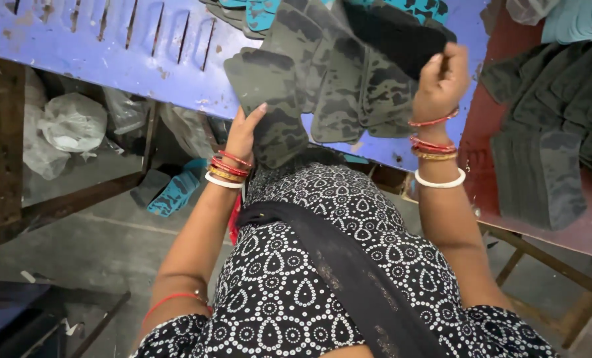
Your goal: The person sorts and stacks dark grey and blue patterned material pieces on a blue workbench. They handle the pieces by hand, separating them into piles and occasionally placing some into a white plastic bag.
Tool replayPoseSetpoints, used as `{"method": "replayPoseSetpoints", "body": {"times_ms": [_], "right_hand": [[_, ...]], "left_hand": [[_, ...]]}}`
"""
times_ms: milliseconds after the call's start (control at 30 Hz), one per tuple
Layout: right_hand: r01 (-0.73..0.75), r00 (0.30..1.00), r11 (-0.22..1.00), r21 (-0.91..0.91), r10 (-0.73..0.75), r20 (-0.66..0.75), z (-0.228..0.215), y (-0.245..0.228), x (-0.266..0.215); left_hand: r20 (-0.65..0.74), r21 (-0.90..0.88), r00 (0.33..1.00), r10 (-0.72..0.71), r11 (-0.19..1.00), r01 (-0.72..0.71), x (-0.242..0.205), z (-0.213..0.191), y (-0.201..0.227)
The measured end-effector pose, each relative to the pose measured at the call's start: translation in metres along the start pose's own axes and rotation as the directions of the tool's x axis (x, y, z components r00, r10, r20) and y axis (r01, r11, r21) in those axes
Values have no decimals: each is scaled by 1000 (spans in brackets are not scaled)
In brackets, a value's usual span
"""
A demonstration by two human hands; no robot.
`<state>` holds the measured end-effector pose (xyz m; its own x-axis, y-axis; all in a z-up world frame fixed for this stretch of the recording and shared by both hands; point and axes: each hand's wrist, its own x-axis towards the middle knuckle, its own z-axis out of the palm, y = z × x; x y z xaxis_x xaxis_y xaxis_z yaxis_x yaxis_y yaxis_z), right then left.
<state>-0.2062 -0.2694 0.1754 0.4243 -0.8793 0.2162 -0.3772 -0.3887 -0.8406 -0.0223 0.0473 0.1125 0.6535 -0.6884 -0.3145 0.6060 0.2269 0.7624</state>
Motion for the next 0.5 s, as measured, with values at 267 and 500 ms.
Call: {"method": "replayPoseSetpoints", "body": {"times_ms": [267,500], "right_hand": [[764,362,634,119,-575,734,39,-69,-82],[535,827,724,-436,-342,447,13,-16,-51]], "left_hand": [[44,-241,995,-87,966,95,15,11,-42],[-154,67,987,38,997,-28,8,-33,-30]]}}
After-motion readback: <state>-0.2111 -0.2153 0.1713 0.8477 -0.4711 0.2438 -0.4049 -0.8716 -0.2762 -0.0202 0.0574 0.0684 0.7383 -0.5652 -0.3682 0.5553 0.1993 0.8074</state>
